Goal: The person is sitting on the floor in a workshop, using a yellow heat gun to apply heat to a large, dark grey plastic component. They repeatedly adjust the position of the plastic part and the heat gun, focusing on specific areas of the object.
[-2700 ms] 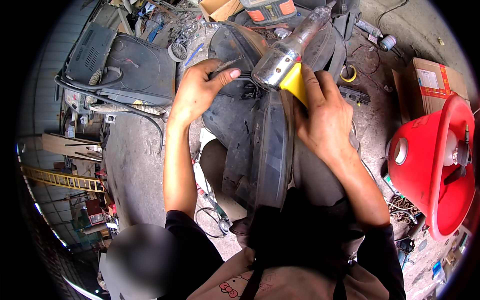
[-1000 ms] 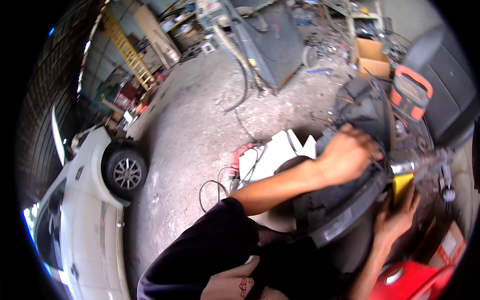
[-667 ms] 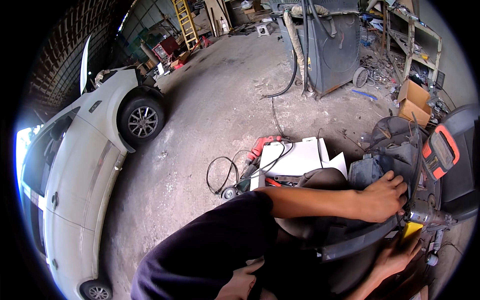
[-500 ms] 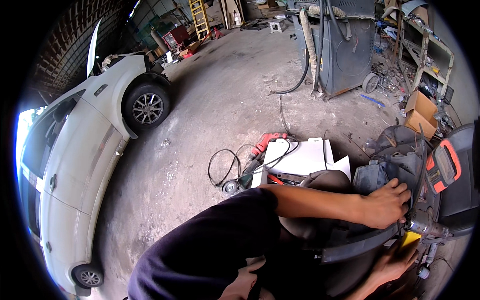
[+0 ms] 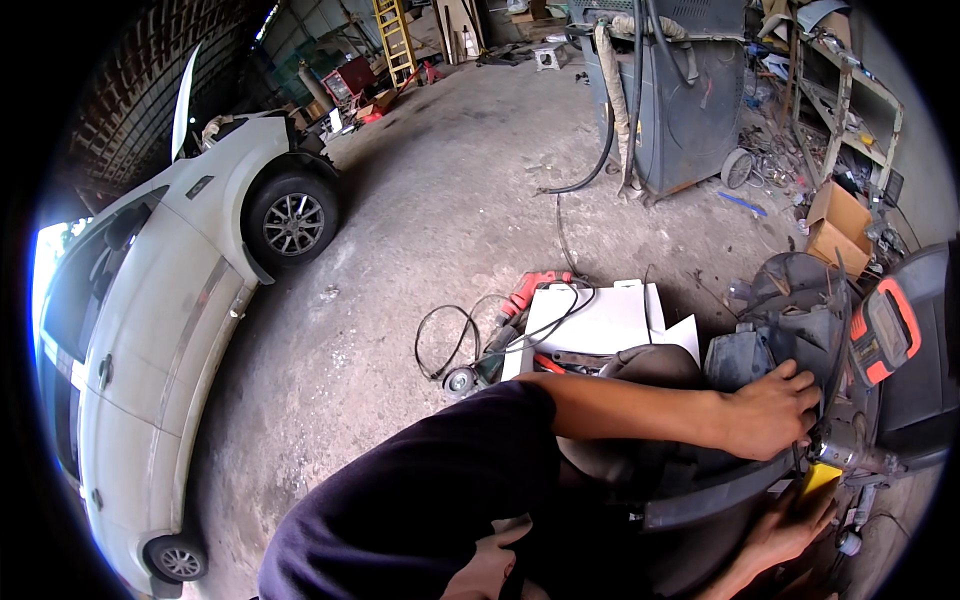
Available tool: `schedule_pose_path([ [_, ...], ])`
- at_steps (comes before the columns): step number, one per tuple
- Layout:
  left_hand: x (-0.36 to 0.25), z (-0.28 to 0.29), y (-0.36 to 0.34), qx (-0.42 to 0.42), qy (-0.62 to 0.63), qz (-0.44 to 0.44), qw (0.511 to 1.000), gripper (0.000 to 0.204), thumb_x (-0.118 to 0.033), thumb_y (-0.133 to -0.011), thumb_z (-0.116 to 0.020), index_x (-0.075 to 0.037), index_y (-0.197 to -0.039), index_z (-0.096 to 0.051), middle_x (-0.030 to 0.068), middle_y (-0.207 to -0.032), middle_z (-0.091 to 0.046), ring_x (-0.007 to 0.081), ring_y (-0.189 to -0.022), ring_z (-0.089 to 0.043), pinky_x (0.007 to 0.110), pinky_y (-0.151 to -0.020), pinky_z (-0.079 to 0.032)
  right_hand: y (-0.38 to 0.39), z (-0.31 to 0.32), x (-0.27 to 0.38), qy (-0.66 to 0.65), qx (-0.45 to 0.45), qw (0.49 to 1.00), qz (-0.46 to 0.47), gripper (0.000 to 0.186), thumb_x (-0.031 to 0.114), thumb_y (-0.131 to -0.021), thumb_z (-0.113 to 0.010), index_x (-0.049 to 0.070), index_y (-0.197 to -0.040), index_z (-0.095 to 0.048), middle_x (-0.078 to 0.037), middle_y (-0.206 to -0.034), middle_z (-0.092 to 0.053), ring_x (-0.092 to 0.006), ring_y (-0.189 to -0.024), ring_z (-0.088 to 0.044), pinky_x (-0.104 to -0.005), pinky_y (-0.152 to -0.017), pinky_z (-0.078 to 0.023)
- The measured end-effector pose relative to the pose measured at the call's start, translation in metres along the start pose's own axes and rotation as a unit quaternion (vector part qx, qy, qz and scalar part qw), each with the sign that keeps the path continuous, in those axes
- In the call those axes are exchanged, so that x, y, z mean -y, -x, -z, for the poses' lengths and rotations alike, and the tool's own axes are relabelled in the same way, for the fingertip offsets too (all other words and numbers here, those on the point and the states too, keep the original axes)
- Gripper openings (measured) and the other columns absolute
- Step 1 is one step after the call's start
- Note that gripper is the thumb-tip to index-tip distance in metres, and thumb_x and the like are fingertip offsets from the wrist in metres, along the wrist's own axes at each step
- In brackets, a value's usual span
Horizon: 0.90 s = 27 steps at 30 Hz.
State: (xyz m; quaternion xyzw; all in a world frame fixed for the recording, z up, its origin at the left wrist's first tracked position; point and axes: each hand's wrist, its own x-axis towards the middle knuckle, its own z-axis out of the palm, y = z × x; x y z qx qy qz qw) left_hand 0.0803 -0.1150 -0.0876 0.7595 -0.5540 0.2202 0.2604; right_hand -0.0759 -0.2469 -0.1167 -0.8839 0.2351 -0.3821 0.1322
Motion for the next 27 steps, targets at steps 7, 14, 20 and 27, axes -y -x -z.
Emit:
schedule_pose_path([
  [7, 0.003, 0.034, -0.002, 0.095, -0.026, 0.006, 0.995, 0.03, -0.025, -0.09, -0.067, -0.001, -0.108, -0.071, 0.0086, -0.108, -0.063, 0.0269, -0.105, -0.052, 0.041, -0.089, -0.038, -0.009, -0.001, 0.028, 0.01, 0.006, 0.998, -0.066, 0.056, 0.018, -0.086, -0.074, -0.001, -0.135, -0.057, -0.028, -0.128, -0.057, -0.0476, -0.107, -0.063, -0.0466, -0.089, -0.054],
  [14, -0.003, 0.035, -0.015, 0.141, 0.036, 0.007, 0.989, 0.032, -0.01, -0.085, -0.07, 0.0, -0.116, -0.069, 0.0089, -0.118, -0.061, 0.0288, -0.114, -0.052, 0.04, -0.092, -0.038, -0.018, 0.015, 0.028, -0.056, 0.013, 0.992, -0.113, 0.055, 0.008, -0.082, -0.075, 0.0, -0.134, -0.058, -0.021, -0.114, -0.06, -0.0411, -0.1, -0.066, -0.043, -0.086, -0.055],
  [20, -0.011, 0.036, -0.004, 0.101, 0.023, 0.033, 0.994, 0.036, -0.007, -0.085, -0.067, 0.002, -0.12, -0.066, 0.012, -0.123, -0.061, 0.0299, -0.116, -0.052, 0.041, -0.093, -0.037, -0.015, 0.013, 0.032, -0.074, 0.012, 0.991, -0.11, 0.054, 0.007, -0.082, -0.075, -0.001, -0.133, -0.058, -0.02, -0.116, -0.061, -0.0385, -0.101, -0.067, -0.0419, -0.086, -0.055],
  [27, -0.006, 0.034, -0.002, 0.087, 0.047, 0.007, 0.995, 0.034, -0.015, -0.09, -0.063, 0.002, -0.12, -0.067, 0.0107, -0.117, -0.062, 0.0289, -0.114, -0.051, 0.042, -0.094, -0.035, -0.014, 0.009, 0.03, -0.06, 0.002, 0.995, -0.083, 0.057, 0.008, -0.082, -0.074, -0.001, -0.135, -0.056, -0.019, -0.114, -0.06, -0.0402, -0.094, -0.068, -0.0454, -0.079, -0.056],
])
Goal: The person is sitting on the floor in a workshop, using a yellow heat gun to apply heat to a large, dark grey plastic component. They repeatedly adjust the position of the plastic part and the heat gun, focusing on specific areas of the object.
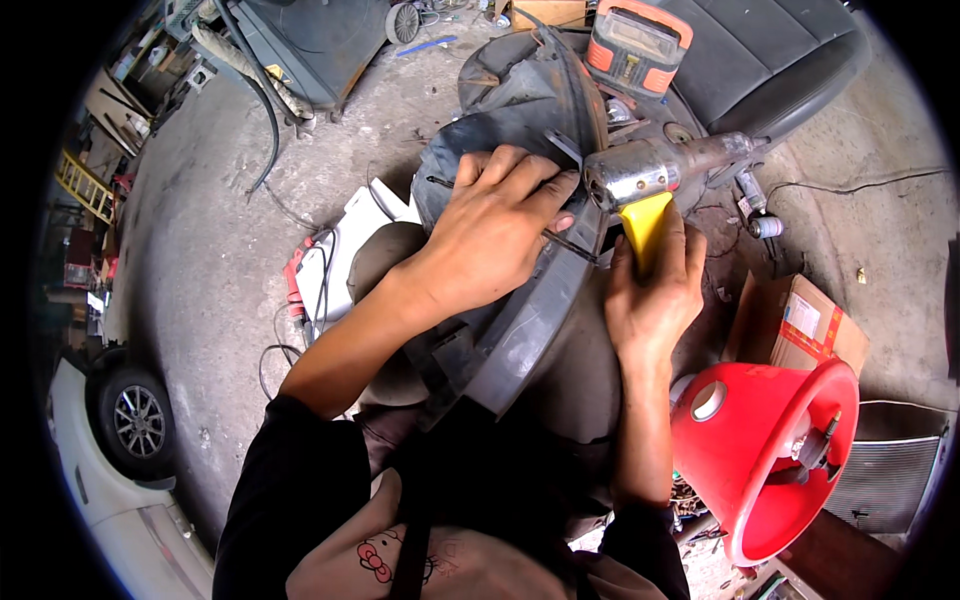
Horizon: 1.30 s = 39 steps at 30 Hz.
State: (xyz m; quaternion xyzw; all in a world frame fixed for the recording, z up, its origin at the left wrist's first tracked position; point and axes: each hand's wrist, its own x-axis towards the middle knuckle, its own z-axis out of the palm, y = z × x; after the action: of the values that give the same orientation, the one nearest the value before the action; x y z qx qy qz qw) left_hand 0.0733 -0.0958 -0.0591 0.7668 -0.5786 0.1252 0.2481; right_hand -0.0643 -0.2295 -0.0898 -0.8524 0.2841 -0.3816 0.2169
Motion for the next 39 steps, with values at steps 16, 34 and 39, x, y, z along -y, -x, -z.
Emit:
schedule_pose_path([
  [16, -0.004, 0.005, 0.004, 0.01, 0.036, -0.003, 0.999, 0.035, -0.009, -0.089, -0.063, 0.001, -0.122, -0.066, 0.0125, -0.126, -0.06, 0.0317, -0.119, -0.053, 0.042, -0.098, -0.038, -0.002, 0.004, 0.003, 0.005, 0.015, 1.0, -0.018, 0.056, 0.007, -0.081, -0.075, -0.002, -0.133, -0.057, -0.02, -0.115, -0.061, -0.0397, -0.099, -0.067, -0.0422, -0.085, -0.055],
  [34, 0.002, 0.015, 0.008, 0.026, -0.007, -0.046, 0.999, 0.028, -0.009, -0.086, -0.068, 0.001, -0.112, -0.067, 0.0134, -0.123, -0.066, 0.0301, -0.123, -0.057, 0.042, -0.102, -0.041, -0.002, 0.002, 0.005, -0.001, 0.01, 1.0, -0.024, 0.055, 0.006, -0.081, -0.075, -0.003, -0.132, -0.058, -0.02, -0.112, -0.062, -0.0385, -0.098, -0.067, -0.0411, -0.085, -0.054],
  [39, 0.002, 0.019, 0.01, 0.022, 0.016, -0.026, 0.999, 0.028, -0.007, -0.085, -0.068, 0.002, -0.112, -0.067, 0.0145, -0.122, -0.066, 0.0308, -0.122, -0.058, 0.043, -0.102, -0.043, -0.001, 0.002, 0.003, -0.001, 0.016, 0.999, -0.032, 0.055, 0.006, -0.081, -0.075, -0.003, -0.133, -0.058, -0.021, -0.112, -0.062, -0.0389, -0.098, -0.067, -0.0414, -0.085, -0.054],
])
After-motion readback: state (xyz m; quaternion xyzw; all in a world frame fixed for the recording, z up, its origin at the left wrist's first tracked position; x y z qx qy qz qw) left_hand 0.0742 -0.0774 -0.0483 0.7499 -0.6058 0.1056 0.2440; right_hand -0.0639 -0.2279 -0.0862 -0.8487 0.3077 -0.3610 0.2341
